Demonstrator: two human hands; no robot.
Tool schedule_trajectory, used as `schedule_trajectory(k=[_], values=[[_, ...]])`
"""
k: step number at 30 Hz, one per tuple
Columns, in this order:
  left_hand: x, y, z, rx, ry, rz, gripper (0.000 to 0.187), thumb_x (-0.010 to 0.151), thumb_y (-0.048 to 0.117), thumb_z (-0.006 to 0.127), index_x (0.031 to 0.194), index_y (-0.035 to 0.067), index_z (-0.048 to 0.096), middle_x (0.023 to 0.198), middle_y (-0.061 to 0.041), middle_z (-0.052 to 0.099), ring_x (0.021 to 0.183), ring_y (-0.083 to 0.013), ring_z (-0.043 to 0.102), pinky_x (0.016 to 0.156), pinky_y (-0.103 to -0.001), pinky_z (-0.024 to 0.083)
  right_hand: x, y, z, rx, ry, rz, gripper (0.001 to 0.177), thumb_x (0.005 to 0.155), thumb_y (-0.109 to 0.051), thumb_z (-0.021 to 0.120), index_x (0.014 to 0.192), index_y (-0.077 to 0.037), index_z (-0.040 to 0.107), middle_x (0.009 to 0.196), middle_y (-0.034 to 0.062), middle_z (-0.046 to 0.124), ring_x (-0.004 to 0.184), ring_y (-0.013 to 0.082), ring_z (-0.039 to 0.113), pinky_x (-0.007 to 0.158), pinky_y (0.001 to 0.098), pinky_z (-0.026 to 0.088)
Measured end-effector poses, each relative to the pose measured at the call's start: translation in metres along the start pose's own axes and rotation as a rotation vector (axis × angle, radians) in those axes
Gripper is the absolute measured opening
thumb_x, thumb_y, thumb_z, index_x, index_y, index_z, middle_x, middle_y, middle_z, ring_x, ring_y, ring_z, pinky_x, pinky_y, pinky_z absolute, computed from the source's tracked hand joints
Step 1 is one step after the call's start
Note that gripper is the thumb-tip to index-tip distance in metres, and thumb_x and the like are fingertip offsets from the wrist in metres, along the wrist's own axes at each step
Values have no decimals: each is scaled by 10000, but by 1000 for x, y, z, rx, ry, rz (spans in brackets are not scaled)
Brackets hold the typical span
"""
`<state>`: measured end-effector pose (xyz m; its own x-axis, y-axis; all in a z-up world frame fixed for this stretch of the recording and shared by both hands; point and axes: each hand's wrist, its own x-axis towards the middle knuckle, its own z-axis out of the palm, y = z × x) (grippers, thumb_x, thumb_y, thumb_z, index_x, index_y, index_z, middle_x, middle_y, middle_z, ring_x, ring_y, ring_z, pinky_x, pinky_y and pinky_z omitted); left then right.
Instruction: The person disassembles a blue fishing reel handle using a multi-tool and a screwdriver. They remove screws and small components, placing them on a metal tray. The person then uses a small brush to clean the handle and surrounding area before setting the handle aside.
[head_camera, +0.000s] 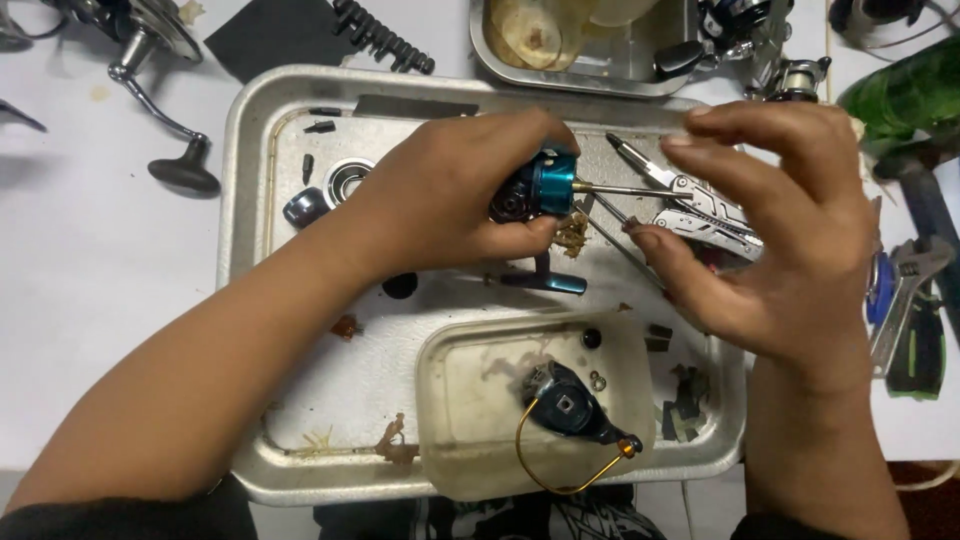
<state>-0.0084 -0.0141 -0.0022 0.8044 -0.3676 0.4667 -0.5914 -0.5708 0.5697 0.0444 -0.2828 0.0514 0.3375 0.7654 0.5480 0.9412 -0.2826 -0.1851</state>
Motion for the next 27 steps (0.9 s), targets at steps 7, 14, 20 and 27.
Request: schedule_trajectory(k=[7,14,20,27], values=[[1,-4,3,-14,32,107,355,896,161,776,1191,68,603,996,-110,685,848,-297,658,682,-386,487,1,-2,19,-104,-32,-48,169,998,-177,846,1090,-39,814,1123,135,752,1066,369,642,1010,502,307],[2,2,4,-50,-23,138,349,932,127,775,1241,62,626,1033,-124,685,898,-319,660,738,-404,485,0,-1,25,-137,-31,-87,124,1044,-143,864,1038,-26,826,1028,109,770,976,353,643,1007,484,284],[2,5,5,-63,-21,131,314,945,98,767,1219,53,620,999,-121,658,867,-306,641,730,-384,469,1,-2,25,-144,-4,-120,89,1059,-97,876,1024,-35,823,1008,101,774,918,340,659,1015,492,289],[3,8,4,-66,-32,121,277,968,117,759,1198,53,620,974,-120,642,860,-301,631,730,-377,458,-1,1,29,-192,11,-140,114,1062,-124,803,969,-58,812,973,67,795,897,295,658,1017,483,307]])
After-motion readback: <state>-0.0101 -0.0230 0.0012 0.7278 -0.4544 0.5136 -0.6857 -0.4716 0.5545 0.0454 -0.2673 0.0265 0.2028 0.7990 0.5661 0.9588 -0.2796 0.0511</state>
